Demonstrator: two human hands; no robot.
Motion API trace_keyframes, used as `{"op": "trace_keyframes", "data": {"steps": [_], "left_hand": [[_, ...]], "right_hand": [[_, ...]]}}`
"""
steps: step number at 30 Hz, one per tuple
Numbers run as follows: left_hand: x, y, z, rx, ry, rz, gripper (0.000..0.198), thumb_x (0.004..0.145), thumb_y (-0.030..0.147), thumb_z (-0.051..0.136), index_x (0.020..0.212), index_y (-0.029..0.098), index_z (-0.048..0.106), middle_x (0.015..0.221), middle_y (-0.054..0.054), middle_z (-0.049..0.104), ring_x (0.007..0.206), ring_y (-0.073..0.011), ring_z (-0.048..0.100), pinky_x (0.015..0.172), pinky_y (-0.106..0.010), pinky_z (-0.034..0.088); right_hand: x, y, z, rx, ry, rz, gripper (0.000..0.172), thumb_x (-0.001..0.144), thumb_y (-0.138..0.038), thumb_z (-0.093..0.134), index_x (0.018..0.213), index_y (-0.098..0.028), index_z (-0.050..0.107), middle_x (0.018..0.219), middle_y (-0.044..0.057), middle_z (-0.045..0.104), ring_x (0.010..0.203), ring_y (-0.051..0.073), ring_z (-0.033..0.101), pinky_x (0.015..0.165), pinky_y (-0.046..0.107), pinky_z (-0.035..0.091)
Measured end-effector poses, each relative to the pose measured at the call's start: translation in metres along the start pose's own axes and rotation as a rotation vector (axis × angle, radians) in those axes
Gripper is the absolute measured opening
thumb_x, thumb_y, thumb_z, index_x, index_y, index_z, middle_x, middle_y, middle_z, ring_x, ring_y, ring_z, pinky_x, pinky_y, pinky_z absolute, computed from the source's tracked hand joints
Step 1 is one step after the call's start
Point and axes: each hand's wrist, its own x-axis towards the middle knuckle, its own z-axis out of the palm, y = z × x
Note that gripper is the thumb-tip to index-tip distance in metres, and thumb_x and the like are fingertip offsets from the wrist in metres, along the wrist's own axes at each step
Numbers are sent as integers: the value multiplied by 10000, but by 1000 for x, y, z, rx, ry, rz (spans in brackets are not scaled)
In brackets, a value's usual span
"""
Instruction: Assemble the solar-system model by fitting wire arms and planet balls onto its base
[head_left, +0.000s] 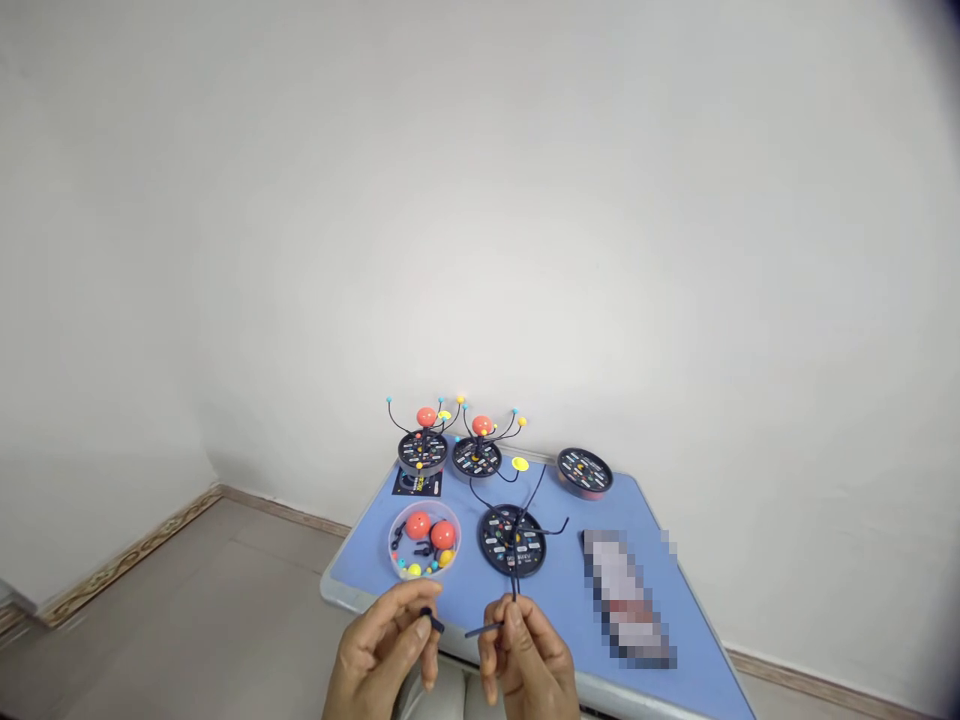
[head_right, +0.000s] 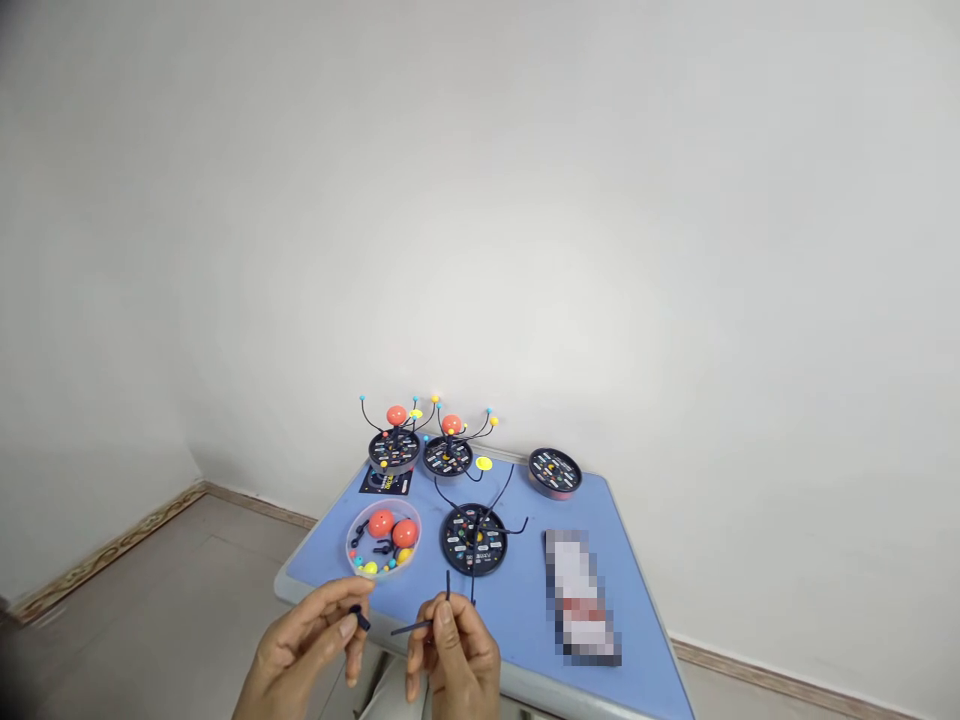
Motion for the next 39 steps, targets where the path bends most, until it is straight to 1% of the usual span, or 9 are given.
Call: {"op": "trace_keyframes", "data": {"steps": [4, 6, 9, 13, 19, 23, 29, 34, 39], "left_hand": [[0, 3, 1, 45, 19, 59, 301, 816, 434, 704, 984, 193, 769, 597, 8, 632, 548, -139, 596, 603, -249, 510], [-1, 5, 3, 33, 44, 69, 277, 818, 414, 708, 986, 203, 771, 622, 9, 640, 570, -138, 603, 627, -250, 515], [-5, 6, 6, 14, 28, 81, 255, 820, 397, 712, 978, 206, 774, 645, 7, 651, 576, -138, 616, 649, -259, 520], [-6, 1, 5, 6, 21, 69, 260, 826, 376, 714, 1007, 196, 755, 609, 9, 656, 572, -140, 624, 645, -256, 517], [-3, 1, 0, -7, -73, 72, 199, 824, 320, 724, 971, 186, 734, 586, -5, 681, 564, -159, 654, 612, -262, 540], [-4, 4, 3, -39, -63, 90, 166, 823, 297, 726, 956, 198, 738, 589, 0, 697, 557, -152, 667, 655, -273, 560], [-6, 8, 6, 0, -19, 88, 164, 811, 314, 728, 902, 178, 743, 538, -13, 709, 500, -159, 658, 591, -256, 549], [-6, 10, 7, -3, -5, 74, 178, 810, 345, 720, 885, 184, 736, 505, -1, 699, 487, -161, 649, 575, -256, 550], [-6, 11, 8, 31, -12, 83, 178, 825, 338, 701, 883, 173, 732, 509, -5, 700, 491, -159, 647, 584, -259, 550]], "right_hand": [[0, 0, 2, 57, -30, 21, 388, 665, -497, 854, 679, -151, 679, 540, -13, 597, 387, 51, 452, 337, 145, 333], [0, 0, 3, 52, -17, 25, 392, 672, -497, 850, 680, -148, 672, 539, -12, 599, 386, 47, 446, 341, 142, 329], [-1, -2, 4, 12, 30, 5, 396, 676, -502, 846, 705, -145, 677, 539, -10, 602, 398, 49, 455, 353, 139, 332], [-3, -5, 4, -43, 62, -61, 381, 671, -496, 850, 740, -155, 695, 549, -16, 601, 435, 62, 478, 381, 147, 355], [-7, -6, -1, -174, 70, -141, 348, 691, -485, 837, 778, -169, 720, 482, -37, 575, 405, 70, 470, 440, 192, 374], [-9, -3, -3, -223, 97, -217, 313, 721, -469, 813, 848, -188, 759, 483, -40, 580, 385, 88, 501, 448, 222, 396], [-13, -2, 0, -355, 103, -296, 241, 788, -441, 740, 796, -201, 756, 560, -10, 629, 409, 105, 514, 392, 214, 400], [-14, -1, 0, -498, 89, -391, 251, 825, -441, 696, 744, -207, 737, 557, -16, 596, 404, 97, 491, 396, 209, 380], [-14, -3, 0, -592, 88, -434, 261, 852, -441, 663, 737, -216, 728, 544, -17, 586, 389, 106, 481, 409, 228, 382]]}}
